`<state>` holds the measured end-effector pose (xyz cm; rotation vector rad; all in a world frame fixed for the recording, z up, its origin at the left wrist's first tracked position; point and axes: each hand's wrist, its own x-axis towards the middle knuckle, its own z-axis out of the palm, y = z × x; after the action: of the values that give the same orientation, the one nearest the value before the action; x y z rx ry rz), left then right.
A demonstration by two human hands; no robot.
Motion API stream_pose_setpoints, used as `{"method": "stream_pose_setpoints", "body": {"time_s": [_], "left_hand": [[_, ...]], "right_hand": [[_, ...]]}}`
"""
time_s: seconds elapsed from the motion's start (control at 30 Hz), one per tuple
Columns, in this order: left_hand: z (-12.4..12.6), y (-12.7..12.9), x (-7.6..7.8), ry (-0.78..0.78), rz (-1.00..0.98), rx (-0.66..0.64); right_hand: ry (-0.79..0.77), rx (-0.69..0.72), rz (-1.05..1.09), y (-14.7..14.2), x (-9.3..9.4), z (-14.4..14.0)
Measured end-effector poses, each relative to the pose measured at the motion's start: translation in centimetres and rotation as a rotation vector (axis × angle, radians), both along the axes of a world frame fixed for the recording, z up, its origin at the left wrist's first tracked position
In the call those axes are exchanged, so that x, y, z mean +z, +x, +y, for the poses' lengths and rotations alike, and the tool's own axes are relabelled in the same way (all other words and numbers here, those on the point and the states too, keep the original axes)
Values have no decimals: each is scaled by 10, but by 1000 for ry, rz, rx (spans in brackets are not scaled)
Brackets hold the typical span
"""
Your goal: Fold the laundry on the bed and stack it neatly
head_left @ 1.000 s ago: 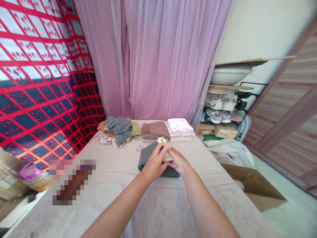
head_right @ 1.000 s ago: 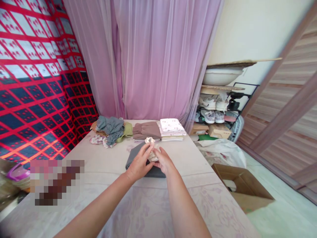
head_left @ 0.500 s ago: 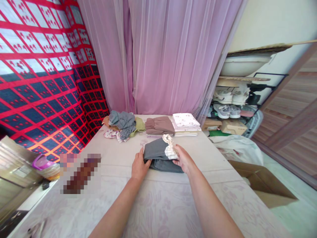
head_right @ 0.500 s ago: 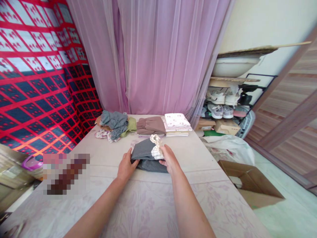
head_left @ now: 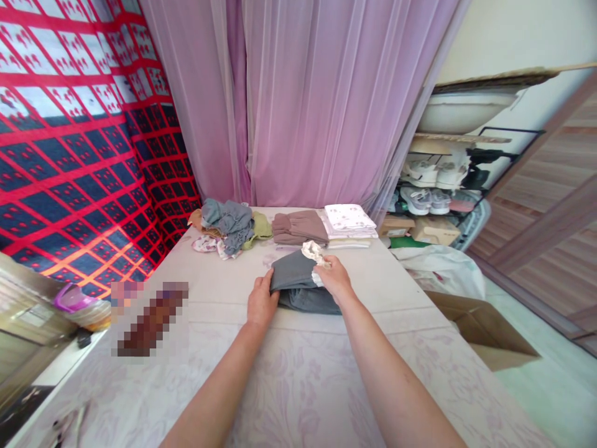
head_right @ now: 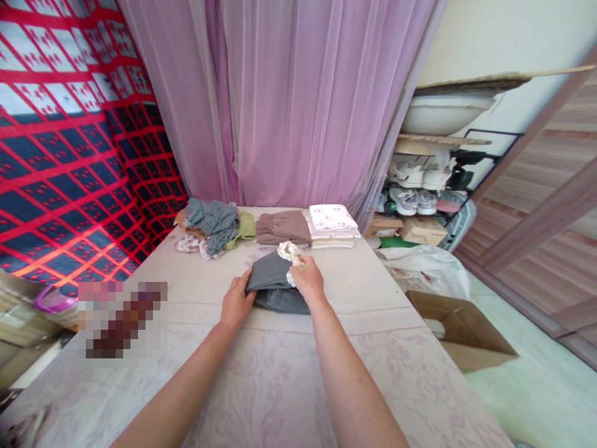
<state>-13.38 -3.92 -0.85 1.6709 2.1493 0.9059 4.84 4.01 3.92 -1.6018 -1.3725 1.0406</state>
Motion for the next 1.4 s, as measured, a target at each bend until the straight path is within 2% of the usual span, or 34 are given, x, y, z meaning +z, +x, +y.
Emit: {"method": "stream_pose_setpoints", "body": {"time_s": [0.13, 0.3, 0.4, 0.53, 0.67, 0.73, 0.83, 0.93, 1.0, 1.07, 1.13, 1.23, 1.3, 1.4], "left_hand": [[-4, -4, -3, -11, 37, -53], [-1, -10, -13, 12, -36, -195], [4, -15, -14, 11, -171, -196], [2, -19, -10, -45, -298, -193], [-10, -20, -6, -74, -241, -148], [-15, -21, -3, -26, -225, -122], [-16, -23, 6, 140, -248, -111], [-12, -31, 16, 252, -368, -7], [-9, -41, 18, 286, -584, 168], [-9, -54, 15, 302, -900, 370], [-12, -65, 8, 291, -1155, 504], [-19, -76, 2, 255, -1286, 557], [-22, -79, 2, 257, -1355, 550], [-21, -83, 7, 319, -1453, 541]], "right_hand": [[96, -4, 82, 13, -6, -10], [-36, -68, 207, 39, -24, -30], [-69, -71, 216, 37, -25, -36], [-96, -69, 333, 22, -4, -33], [-63, -20, 412, 4, 24, -26], [-43, 21, 410, -10, 34, -25], [-36, 101, 426, -40, 45, -24], [-28, 277, 424, -64, 50, -22], [33, 356, 282, -71, 48, -21], [172, 400, -23, -70, 41, -22], [328, 489, -386, -66, 30, -29], [443, 699, -774, -65, 7, -46], [434, 789, -914, -69, -11, -57], [397, 853, -1019, -75, -31, -67]]}}
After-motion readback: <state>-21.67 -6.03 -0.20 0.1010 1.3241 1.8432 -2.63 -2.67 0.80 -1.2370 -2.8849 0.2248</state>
